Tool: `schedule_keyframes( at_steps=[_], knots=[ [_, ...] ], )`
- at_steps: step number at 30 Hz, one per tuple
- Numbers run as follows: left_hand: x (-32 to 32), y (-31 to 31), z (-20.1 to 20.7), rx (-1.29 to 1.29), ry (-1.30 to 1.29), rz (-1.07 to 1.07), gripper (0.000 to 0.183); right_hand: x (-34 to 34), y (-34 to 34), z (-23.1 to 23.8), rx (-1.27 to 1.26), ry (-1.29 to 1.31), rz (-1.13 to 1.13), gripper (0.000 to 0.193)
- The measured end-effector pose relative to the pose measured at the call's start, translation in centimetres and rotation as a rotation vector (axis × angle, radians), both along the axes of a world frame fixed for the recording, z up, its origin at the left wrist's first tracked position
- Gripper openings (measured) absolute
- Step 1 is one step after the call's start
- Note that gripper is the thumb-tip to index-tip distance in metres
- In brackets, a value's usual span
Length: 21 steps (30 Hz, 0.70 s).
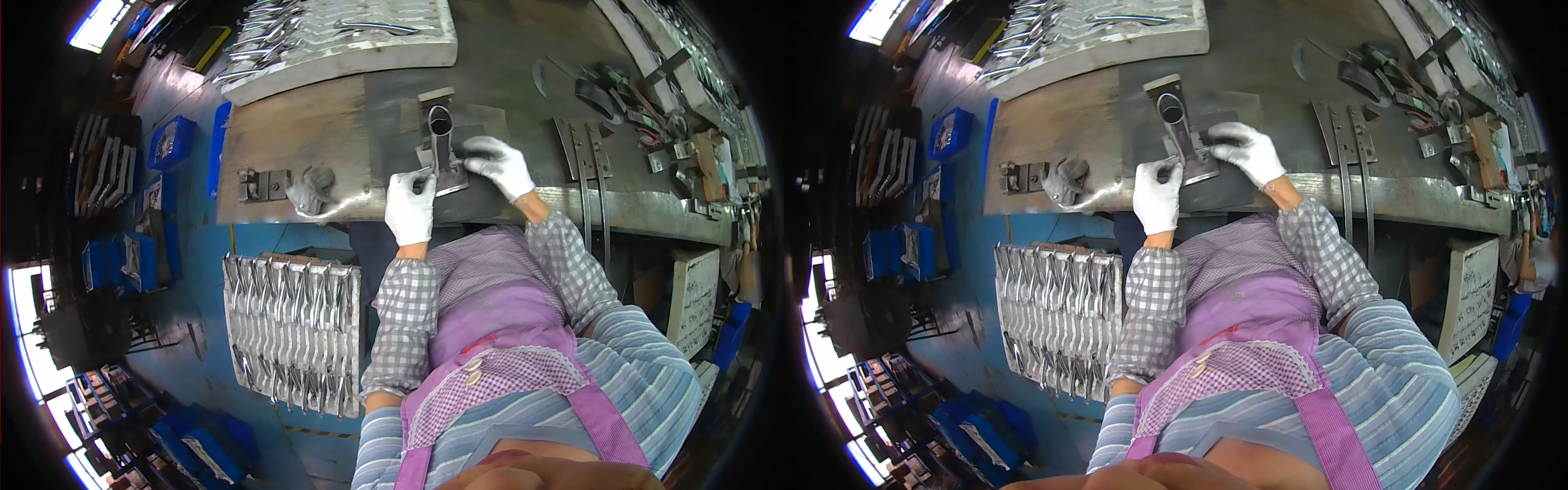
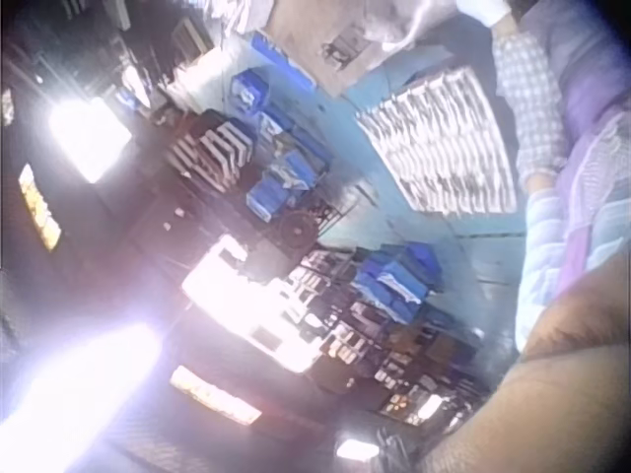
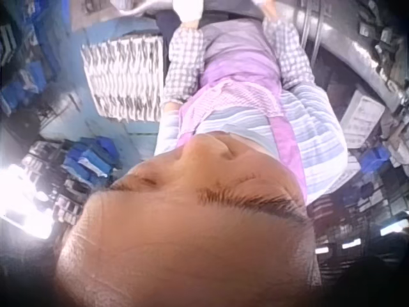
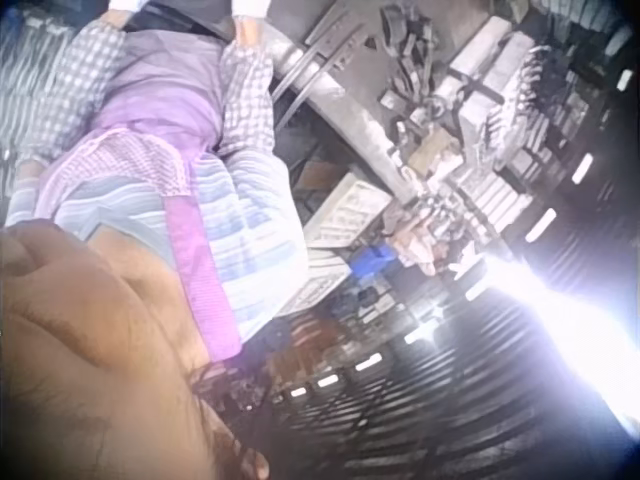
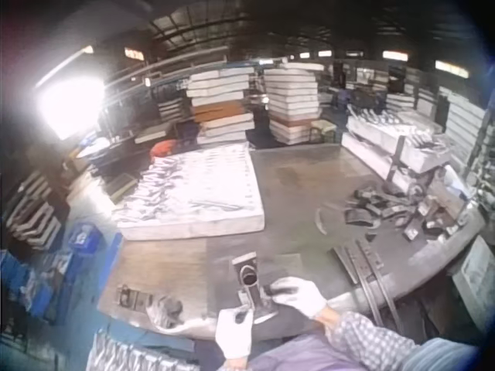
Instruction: The recorder takes metal parts from a tray, polishes them against a stationary industrial tool or bench fixture, and returns them to a separate container.
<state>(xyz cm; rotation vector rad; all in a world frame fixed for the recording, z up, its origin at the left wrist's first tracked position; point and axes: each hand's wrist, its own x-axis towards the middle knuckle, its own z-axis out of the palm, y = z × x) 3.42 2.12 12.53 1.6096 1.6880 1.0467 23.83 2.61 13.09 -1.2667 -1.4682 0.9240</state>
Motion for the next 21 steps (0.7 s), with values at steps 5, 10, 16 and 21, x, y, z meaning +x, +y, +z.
schedule_keyframes(
  at_steps=[5,10,16,21],
  knots=[
    [0.9,0.1,-1.1,-0.007,-0.028,0.032,0.024,-0.2,-0.9,-3.2,0.283,-0.218,-0.102,0.025],
    [0.8,0.1,-2.3,0.018,-0.026,-0.010,0.024,0.1,-0.9,-3.4,0.359,-0.277,-0.094,0.029],
    [0.6,0.0,-2.8,0.059,0.004,-0.017,0.024,-0.1,-0.8,-3.2,0.333,-0.272,-0.074,0.029],
    [1.0,0.4,-2.3,0.069,0.023,-0.017,0.023,-0.1,-0.1,-3.5,0.312,-0.122,-0.066,0.028]
  ],
)
